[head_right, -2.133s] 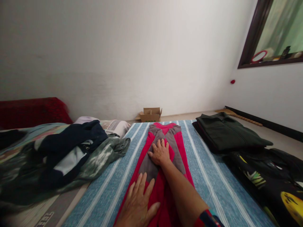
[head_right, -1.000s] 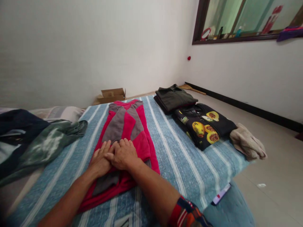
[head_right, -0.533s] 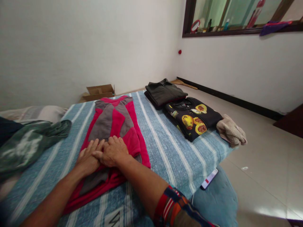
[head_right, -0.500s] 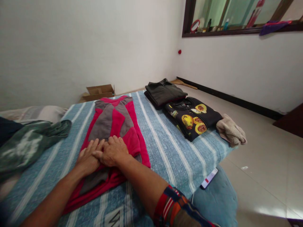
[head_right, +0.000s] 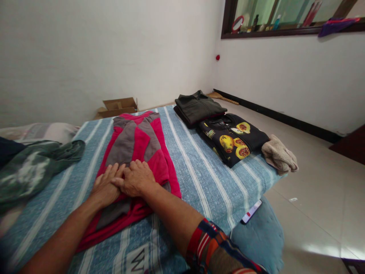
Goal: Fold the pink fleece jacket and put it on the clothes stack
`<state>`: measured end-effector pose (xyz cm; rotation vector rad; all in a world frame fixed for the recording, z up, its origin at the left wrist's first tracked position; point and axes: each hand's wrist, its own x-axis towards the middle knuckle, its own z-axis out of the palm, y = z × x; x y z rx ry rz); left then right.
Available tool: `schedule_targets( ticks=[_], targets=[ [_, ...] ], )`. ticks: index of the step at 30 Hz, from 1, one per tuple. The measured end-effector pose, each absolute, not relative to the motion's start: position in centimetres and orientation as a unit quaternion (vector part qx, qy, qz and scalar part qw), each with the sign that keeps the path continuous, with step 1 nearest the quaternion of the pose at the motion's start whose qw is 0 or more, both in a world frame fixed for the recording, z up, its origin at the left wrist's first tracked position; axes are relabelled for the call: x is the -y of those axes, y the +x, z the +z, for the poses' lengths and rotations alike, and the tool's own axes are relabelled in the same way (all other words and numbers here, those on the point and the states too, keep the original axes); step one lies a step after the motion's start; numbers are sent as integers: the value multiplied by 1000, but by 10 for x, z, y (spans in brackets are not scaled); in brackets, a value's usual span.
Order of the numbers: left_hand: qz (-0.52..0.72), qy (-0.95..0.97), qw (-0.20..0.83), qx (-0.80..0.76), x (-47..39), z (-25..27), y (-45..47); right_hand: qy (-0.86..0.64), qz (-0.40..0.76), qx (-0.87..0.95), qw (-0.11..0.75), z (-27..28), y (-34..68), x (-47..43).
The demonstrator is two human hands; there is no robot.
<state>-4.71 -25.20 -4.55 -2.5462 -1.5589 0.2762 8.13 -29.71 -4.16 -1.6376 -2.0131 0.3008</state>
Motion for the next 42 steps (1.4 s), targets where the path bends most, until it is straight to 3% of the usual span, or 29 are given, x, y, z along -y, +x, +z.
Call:
schedule_targets(
  ticks=[42],
  targets=[
    [51, -842, -30, 536, 275, -49, -60, -604, 138, 750, 232, -58, 68, 309]
  ],
)
